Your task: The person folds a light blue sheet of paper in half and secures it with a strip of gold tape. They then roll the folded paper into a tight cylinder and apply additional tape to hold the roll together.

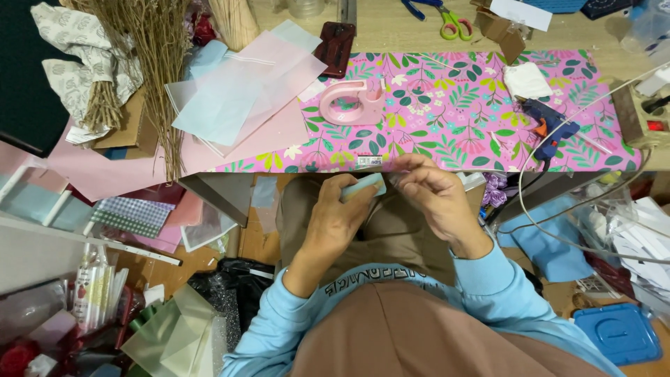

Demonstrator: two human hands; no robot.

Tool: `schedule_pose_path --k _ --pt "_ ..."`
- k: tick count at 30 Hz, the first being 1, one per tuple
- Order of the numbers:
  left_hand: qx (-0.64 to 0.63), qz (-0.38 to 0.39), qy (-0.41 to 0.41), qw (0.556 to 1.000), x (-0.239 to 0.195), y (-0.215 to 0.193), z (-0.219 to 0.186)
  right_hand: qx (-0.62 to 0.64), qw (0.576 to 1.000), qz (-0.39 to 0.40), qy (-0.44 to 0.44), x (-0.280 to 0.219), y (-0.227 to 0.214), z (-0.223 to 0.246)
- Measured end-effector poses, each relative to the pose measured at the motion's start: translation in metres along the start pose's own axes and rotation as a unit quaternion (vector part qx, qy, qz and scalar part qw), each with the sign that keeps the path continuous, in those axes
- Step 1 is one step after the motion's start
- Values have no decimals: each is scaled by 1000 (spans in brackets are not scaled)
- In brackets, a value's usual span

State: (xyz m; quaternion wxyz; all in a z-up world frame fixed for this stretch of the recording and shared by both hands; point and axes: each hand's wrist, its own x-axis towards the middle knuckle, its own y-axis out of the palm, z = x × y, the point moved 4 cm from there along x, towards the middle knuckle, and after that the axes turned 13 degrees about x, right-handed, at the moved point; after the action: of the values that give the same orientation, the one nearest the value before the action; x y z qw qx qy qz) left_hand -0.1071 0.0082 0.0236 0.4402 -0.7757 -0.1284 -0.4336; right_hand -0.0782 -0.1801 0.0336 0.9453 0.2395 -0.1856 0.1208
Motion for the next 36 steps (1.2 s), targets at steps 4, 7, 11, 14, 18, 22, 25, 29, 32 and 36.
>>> schedule_pose_path --k 4,7,11,14,18,22,25,29,32,36 --pt "-23 -2 -6 1000 2 0 -1 -4 1000 -4 11 0 -7 -17" --pt "-22 -3 -13 1000 2 2 0 27 999 -20 35 1 -12 -28" --pt "-25 5 -13 1000 2 -4 -2 25 998 -11 53 1 -16 -36" --pt "-33 9 -6 999 6 -9 -4 8 998 10 57 5 -16 -29" --pt "-46 6 8 999 11 -17 -8 -41 996 57 46 9 -15 -24" --pt "-56 8 14 998 15 -20 -8 -73 994 76 30 12 -13 -19" --pt "-48 21 15 999 14 -18 -6 -176 978 112 -7 12 -3 -7" --pt "-51 15 14 998 12 -14 -5 -252 958 81 -108 3 -6 -6" --pt "-54 14 12 998 11 -11 -4 -300 938 68 -160 -2 -12 -8" --pt "-56 21 18 998 9 -11 -5 -326 924 74 -186 -3 -13 -7"
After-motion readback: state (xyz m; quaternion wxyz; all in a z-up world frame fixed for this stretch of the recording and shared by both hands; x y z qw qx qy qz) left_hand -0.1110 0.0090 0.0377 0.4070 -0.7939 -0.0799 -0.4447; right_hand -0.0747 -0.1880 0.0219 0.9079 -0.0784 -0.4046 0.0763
